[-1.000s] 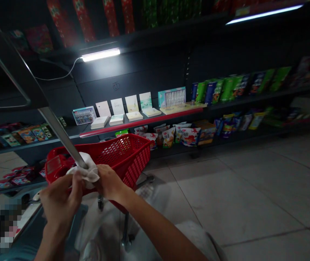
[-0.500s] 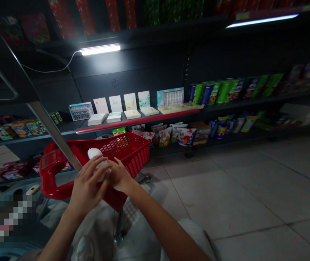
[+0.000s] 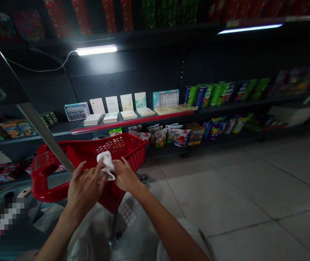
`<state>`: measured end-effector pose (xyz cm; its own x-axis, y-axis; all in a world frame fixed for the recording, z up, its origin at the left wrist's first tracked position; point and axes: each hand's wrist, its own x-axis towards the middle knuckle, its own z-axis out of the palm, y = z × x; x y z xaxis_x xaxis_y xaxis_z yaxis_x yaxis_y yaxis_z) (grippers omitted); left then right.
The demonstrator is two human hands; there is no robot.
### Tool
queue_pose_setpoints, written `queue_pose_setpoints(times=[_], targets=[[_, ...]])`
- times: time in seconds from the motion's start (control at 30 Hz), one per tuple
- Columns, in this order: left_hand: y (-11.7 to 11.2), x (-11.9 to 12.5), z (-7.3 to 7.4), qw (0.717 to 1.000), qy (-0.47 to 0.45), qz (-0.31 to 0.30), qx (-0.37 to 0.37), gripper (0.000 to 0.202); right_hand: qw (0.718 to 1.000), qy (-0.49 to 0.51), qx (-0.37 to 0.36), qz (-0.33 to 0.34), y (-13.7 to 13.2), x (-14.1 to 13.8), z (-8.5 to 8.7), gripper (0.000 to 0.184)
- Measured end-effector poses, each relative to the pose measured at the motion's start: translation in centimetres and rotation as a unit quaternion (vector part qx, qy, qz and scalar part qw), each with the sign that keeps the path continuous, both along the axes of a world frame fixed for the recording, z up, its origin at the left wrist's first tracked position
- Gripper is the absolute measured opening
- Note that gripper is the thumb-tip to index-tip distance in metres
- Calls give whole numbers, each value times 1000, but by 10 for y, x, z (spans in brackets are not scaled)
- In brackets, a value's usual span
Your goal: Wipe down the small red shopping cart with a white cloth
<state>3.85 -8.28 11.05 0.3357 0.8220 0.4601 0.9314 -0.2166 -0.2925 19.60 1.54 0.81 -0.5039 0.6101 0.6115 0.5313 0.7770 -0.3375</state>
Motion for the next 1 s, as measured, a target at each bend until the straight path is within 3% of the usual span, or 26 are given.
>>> queue_pose_setpoints(times=[0.17, 0.37, 0.47, 0.57, 0.67, 0.77, 0.9, 1.0], targets=[[-2, -2, 11, 997, 16, 66, -25, 53, 1000, -11, 0, 25, -13, -9, 16, 68], [-2, -10, 22, 991, 48, 57, -114, 45, 999, 47, -15, 16, -31, -33, 25, 63], [0, -17, 21, 986, 57, 39, -150, 43, 999, 48, 0, 19, -27, -39, 24, 57], [3, -28, 16, 986, 43, 48, -152, 43, 999, 10, -20, 23, -14, -27, 24, 42], [7, -42, 13, 983, 35, 72, -165, 46, 995, -39, -78, -45, 4, 6, 24, 26], [11, -57, 13, 978, 31, 89, -188, 41, 977, -81, -128, -152, 25, 53, 22, 24], [18, -70, 14, 978, 20, 88, -190, 38, 922, -105, -151, -340, 45, 106, 13, 30], [21, -74, 14, 979, 17, 85, -184, 39, 884, -89, -181, -422, 48, 115, 4, 29]])
